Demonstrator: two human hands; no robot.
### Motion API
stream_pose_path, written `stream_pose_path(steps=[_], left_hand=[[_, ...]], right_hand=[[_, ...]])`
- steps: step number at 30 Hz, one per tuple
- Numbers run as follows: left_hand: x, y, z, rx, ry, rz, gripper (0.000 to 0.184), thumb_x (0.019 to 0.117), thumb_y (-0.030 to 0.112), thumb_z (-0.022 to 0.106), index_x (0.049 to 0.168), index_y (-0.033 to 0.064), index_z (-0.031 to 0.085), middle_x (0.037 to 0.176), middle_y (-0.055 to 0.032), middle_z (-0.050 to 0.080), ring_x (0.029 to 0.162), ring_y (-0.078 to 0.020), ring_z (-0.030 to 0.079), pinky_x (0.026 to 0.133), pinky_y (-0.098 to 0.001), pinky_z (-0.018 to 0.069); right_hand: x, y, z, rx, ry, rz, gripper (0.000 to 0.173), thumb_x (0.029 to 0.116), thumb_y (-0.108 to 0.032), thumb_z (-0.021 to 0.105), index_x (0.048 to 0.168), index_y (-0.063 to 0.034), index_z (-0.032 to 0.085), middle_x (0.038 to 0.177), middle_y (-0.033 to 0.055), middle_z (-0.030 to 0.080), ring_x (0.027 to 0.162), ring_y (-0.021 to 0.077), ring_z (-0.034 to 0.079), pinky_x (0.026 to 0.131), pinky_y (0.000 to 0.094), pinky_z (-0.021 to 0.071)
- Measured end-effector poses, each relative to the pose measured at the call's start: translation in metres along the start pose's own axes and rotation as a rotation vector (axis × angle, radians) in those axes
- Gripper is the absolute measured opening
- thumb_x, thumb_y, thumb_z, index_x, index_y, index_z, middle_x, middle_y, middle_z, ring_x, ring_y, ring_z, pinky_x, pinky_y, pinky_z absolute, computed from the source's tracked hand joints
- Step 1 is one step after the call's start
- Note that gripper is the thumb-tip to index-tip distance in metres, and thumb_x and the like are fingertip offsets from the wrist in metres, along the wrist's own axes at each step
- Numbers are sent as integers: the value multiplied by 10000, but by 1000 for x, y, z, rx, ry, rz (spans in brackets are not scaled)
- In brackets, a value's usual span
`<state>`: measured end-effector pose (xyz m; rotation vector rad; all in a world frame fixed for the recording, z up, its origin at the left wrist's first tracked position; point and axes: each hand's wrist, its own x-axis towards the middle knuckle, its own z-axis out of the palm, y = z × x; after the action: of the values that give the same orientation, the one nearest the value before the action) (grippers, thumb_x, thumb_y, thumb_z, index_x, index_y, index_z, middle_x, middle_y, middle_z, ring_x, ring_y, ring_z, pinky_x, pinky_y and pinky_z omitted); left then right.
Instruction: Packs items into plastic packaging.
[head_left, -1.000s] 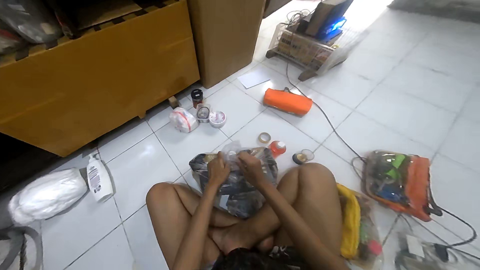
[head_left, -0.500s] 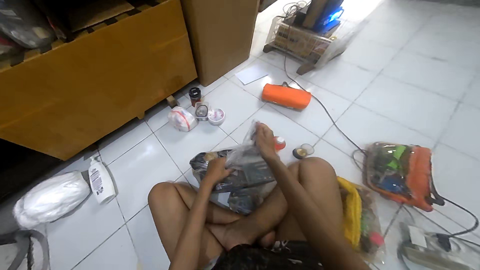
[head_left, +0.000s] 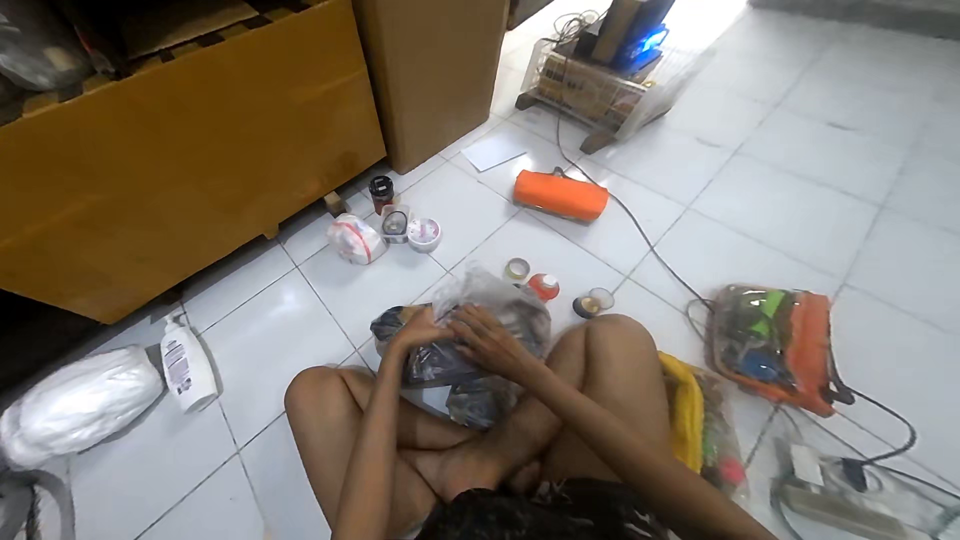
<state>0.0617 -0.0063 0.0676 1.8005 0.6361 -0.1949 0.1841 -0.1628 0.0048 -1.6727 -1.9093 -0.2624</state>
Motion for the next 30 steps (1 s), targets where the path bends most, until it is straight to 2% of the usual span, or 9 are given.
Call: stream_pose_path(steps=[6, 10, 13, 15, 16, 18, 21, 26, 30], left_hand=[[-4, -2, -5, -32, 84, 11, 406, 937, 157, 712, 1218, -92, 558, 943, -89, 652, 837, -104, 608, 842, -303, 509], [-28, -8, -3, -202, 706, 104, 379, 1094, 131, 397, 1237, -182, 556, 1064, -258, 689, 978, -252, 669, 927, -409, 522], [-39, -14, 1, -374, 1059, 133, 433, 1120, 178, 316, 1339, -165, 464, 1112, -263, 626, 979, -199, 613, 895, -335, 491], [-46, -22, 9, -368, 988, 178, 463, 1090, 174, 341, 1402, -161, 403, 1224, -255, 598, 1062, -173, 593, 927, -297, 479], [-50, -29, 11, -308, 883, 161, 521, 1059, 172, 441, 1443, -173, 372, 1392, -310, 521, 1261, -267, 543, 1073, -369, 434], [-50, -42, 10, -36, 707, 69, 726, 933, 299, 705, 1409, -187, 452, 1591, -346, 287, 1519, -449, 220, 1239, -578, 116], [-42, -47, 8, 178, 591, 107, 860, 831, 412, 806, 1407, -149, 499, 1641, -351, 142, 1539, -525, -2, 1170, -703, -134], [-31, -16, 26, 62, 383, 363, 424, 978, -32, 500, 1379, -169, 514, 1463, -339, 496, 1458, -456, 380, 1251, -494, 223], [-22, -15, 55, -32, 626, 399, 422, 909, -106, 442, 1298, -258, 502, 1212, -389, 623, 1194, -434, 615, 1087, -484, 438]], right_hand=[[19, 14, -7, -90, -48, -54, 127, 956, -21, 595, 878, 31, 681, 770, 174, 697, 753, 337, 725, 802, 475, 582], [24, 13, -37, -32, -205, 70, 304, 994, -191, 613, 834, 58, 683, 673, 222, 663, 649, 420, 705, 598, 552, 561], [37, 13, -50, 150, -497, 279, 447, 1072, -275, 507, 928, 103, 696, 783, 311, 685, 805, 525, 700, 743, 669, 522], [48, 20, -52, 271, -686, 397, 553, 1104, -348, 433, 987, 133, 680, 912, 346, 685, 958, 544, 672, 870, 684, 480], [53, 24, -52, 307, -759, 429, 579, 1111, -364, 412, 1010, 143, 672, 963, 353, 680, 1009, 539, 657, 910, 677, 465], [62, 28, -52, 339, -861, 479, 607, 1120, -381, 382, 1040, 151, 662, 1030, 356, 670, 1068, 522, 639, 953, 657, 449], [68, 31, -50, 362, -913, 523, 626, 1124, -389, 366, 1035, 158, 658, 1054, 355, 659, 1073, 507, 631, 952, 655, 437], [79, 17, -51, 290, -964, 723, 532, 1095, -370, 459, 1191, 118, 649, 1233, 353, 633, 1232, 509, 577, 1030, 679, 403], [93, -1, -55, 165, -1026, 847, 521, 1096, -367, 446, 1255, 94, 627, 1329, 329, 603, 1294, 491, 550, 1039, 670, 407]])
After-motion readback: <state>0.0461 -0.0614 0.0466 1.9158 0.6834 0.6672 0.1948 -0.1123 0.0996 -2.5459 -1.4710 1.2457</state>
